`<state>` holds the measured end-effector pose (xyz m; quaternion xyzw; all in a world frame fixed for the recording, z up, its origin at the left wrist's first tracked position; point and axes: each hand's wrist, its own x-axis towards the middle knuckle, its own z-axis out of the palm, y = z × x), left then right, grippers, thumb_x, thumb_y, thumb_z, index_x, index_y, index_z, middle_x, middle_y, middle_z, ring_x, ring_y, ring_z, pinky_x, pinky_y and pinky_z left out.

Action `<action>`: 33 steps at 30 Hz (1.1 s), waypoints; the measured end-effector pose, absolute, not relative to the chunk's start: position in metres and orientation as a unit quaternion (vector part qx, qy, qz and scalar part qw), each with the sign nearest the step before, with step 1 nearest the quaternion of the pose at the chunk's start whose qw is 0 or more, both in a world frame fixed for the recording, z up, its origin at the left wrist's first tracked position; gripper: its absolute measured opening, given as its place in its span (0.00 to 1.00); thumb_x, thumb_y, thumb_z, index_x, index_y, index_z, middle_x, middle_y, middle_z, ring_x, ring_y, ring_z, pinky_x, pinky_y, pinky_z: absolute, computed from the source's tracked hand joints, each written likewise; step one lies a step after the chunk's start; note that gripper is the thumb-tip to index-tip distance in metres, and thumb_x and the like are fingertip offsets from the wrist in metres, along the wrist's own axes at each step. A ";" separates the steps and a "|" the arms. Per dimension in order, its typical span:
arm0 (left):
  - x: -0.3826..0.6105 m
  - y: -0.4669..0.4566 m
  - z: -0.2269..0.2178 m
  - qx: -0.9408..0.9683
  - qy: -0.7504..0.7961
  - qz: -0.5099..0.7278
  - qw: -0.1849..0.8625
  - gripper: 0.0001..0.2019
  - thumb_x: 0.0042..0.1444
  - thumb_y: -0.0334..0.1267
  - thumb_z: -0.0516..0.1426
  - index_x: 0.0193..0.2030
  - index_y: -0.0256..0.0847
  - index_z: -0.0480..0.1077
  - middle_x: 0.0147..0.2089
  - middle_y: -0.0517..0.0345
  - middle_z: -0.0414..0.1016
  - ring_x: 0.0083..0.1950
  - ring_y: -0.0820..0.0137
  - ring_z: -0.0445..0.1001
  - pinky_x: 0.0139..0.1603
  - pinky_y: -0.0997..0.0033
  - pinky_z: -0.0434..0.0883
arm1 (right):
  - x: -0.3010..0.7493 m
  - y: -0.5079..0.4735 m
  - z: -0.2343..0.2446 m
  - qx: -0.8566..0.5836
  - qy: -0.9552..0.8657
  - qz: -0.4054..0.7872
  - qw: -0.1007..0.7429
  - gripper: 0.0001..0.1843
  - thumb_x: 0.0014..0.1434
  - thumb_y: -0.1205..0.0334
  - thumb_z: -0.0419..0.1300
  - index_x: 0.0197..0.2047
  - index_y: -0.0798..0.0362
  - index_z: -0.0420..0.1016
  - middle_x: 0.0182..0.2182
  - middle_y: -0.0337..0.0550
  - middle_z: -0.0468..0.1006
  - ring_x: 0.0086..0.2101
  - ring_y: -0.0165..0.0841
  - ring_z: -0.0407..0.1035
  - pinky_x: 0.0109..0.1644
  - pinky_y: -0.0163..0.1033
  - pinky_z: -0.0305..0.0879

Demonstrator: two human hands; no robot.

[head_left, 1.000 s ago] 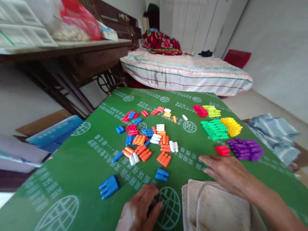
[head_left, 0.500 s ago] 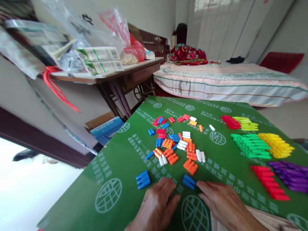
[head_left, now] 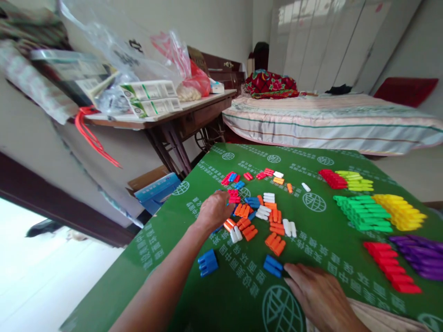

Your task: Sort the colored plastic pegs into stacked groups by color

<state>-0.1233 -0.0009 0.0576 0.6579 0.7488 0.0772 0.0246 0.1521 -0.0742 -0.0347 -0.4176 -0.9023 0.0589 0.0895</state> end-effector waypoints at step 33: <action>-0.120 0.072 0.043 0.647 0.760 0.064 0.007 0.15 0.55 0.44 0.50 0.42 0.37 0.72 0.42 0.44 0.77 0.43 0.57 0.76 0.42 0.63 0.71 | 0.145 -0.068 -0.011 -0.476 -0.868 0.113 0.082 0.05 0.62 0.62 0.52 0.37 0.48 0.69 0.31 0.37 0.77 0.32 0.32 0.71 0.35 0.35 0.57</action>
